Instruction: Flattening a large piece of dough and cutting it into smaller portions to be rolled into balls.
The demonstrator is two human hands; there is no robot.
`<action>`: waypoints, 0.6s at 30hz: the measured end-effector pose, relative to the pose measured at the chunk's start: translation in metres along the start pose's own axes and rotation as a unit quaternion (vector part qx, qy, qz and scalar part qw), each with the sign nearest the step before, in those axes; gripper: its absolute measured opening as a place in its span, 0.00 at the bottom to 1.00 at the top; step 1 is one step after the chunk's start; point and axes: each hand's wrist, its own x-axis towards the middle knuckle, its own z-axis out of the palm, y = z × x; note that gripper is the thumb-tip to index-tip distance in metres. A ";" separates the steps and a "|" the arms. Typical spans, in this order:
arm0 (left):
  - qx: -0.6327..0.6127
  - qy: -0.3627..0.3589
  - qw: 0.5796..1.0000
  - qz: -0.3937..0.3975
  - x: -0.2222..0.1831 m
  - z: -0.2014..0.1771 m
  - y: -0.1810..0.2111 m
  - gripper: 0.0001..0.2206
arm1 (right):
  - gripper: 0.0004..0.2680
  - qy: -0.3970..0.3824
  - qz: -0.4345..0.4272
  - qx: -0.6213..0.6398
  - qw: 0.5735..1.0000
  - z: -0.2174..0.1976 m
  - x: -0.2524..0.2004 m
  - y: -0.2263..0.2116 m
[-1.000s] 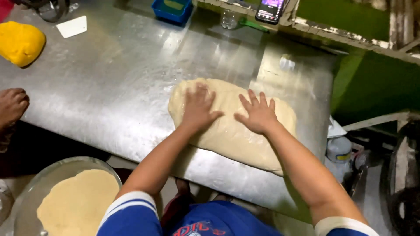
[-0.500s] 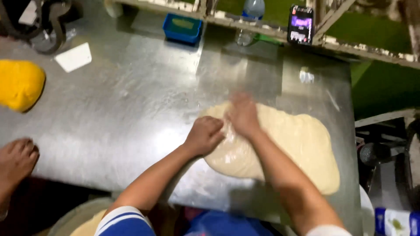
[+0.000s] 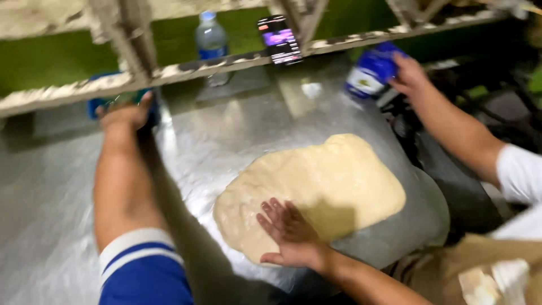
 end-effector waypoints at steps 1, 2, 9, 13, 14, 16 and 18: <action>-0.029 -0.042 0.999 -0.009 -0.005 -0.008 -0.002 0.37 | 0.40 0.025 -0.011 0.027 0.999 -0.006 0.002 -0.002; -0.024 -0.042 0.999 0.003 0.025 0.024 -0.024 0.37 | 0.40 0.030 0.001 0.025 0.999 -0.009 0.003 -0.001; -0.440 0.295 0.842 0.100 -0.019 0.065 -0.030 0.16 | 0.28 0.007 0.099 0.509 0.855 -0.004 0.019 0.026; -0.578 0.116 0.763 0.266 -0.208 0.066 0.065 0.17 | 0.19 0.298 0.213 0.794 0.485 -0.014 0.050 0.042; -0.574 0.108 0.766 0.268 -0.231 0.112 0.082 0.17 | 0.19 0.303 0.218 0.795 0.479 -0.007 0.062 0.044; -0.579 -0.051 0.744 0.329 -0.278 0.201 0.113 0.13 | 0.20 0.320 0.159 0.876 0.323 0.003 0.086 0.053; -0.509 -0.038 0.752 0.417 -0.334 0.170 0.174 0.13 | 0.22 0.327 0.178 0.871 0.321 0.000 0.079 0.068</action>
